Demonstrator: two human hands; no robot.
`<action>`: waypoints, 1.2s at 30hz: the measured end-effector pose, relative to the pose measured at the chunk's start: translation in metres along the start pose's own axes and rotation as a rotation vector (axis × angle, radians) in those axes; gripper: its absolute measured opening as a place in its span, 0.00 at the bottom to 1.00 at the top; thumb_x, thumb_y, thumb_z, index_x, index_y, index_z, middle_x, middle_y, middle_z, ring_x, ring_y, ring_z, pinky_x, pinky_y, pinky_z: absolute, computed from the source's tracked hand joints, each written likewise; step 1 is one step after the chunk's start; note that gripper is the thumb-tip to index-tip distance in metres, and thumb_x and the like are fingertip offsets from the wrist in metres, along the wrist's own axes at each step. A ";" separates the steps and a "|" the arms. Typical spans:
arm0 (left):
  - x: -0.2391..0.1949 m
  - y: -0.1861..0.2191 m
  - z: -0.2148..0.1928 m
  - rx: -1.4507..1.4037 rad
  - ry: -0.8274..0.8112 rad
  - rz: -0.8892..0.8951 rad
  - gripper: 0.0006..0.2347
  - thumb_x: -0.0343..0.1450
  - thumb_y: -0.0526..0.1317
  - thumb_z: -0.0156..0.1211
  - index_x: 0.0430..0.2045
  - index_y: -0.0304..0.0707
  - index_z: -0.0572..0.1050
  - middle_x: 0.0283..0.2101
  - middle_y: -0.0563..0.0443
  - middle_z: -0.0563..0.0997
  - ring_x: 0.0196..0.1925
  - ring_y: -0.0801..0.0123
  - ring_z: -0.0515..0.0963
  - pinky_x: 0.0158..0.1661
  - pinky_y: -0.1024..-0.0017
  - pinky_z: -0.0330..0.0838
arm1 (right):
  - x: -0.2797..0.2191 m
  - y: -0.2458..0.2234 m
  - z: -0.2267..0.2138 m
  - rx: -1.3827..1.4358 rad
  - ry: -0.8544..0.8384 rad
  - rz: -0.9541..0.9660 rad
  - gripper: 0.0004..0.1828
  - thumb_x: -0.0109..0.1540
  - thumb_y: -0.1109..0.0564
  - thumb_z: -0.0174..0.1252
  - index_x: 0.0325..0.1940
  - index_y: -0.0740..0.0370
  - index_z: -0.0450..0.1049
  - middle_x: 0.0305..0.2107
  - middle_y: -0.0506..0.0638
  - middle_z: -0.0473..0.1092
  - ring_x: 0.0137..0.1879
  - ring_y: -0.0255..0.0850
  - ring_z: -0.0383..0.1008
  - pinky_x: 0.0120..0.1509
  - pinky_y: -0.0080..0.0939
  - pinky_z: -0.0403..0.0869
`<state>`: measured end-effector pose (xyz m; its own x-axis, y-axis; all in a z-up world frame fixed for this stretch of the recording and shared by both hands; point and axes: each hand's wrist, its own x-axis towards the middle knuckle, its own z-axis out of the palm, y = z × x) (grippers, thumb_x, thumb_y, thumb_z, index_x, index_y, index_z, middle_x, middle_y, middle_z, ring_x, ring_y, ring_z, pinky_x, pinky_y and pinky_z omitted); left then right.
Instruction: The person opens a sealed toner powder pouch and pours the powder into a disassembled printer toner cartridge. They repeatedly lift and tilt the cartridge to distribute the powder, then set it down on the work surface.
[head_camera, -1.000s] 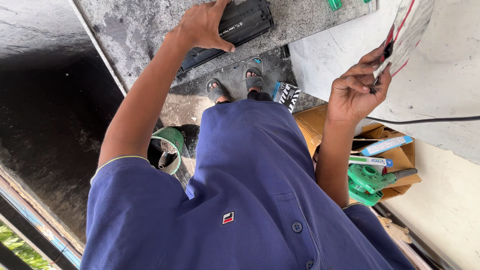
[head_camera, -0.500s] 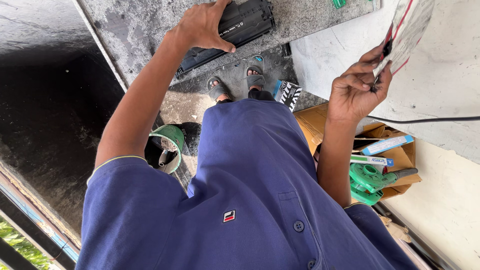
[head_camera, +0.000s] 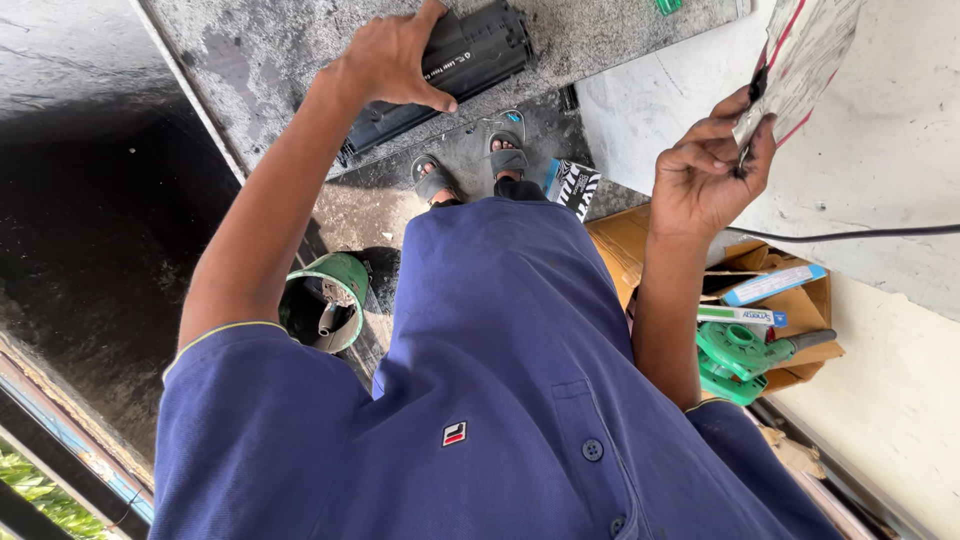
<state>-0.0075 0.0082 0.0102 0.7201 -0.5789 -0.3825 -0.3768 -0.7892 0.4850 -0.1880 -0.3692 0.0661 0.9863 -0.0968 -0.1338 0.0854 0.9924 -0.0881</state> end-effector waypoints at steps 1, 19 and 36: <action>-0.001 0.000 0.001 0.003 0.015 0.013 0.46 0.54 0.60 0.82 0.61 0.36 0.61 0.41 0.34 0.82 0.41 0.42 0.83 0.49 0.52 0.76 | -0.001 0.000 0.001 -0.001 0.008 0.000 0.20 0.75 0.49 0.50 0.65 0.65 0.70 0.53 0.52 0.76 0.49 0.40 0.82 0.36 0.22 0.80; -0.006 -0.003 -0.003 -0.055 -0.039 -0.103 0.45 0.55 0.58 0.80 0.64 0.38 0.62 0.45 0.33 0.82 0.46 0.42 0.83 0.52 0.54 0.76 | 0.002 0.009 0.013 0.010 -0.007 0.028 0.19 0.76 0.50 0.50 0.64 0.66 0.70 0.53 0.54 0.76 0.49 0.39 0.83 0.35 0.21 0.80; 0.000 -0.054 0.042 -0.605 0.173 -0.227 0.55 0.52 0.61 0.80 0.70 0.30 0.56 0.69 0.28 0.65 0.73 0.42 0.62 0.71 0.54 0.54 | 0.007 0.005 0.011 -0.004 -0.001 0.046 0.21 0.76 0.48 0.50 0.65 0.66 0.70 0.52 0.53 0.76 0.49 0.39 0.83 0.36 0.21 0.80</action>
<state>-0.0117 0.0425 -0.0489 0.8452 -0.3310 -0.4195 0.1518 -0.6040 0.7824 -0.1795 -0.3640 0.0757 0.9893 -0.0509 -0.1368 0.0393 0.9955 -0.0858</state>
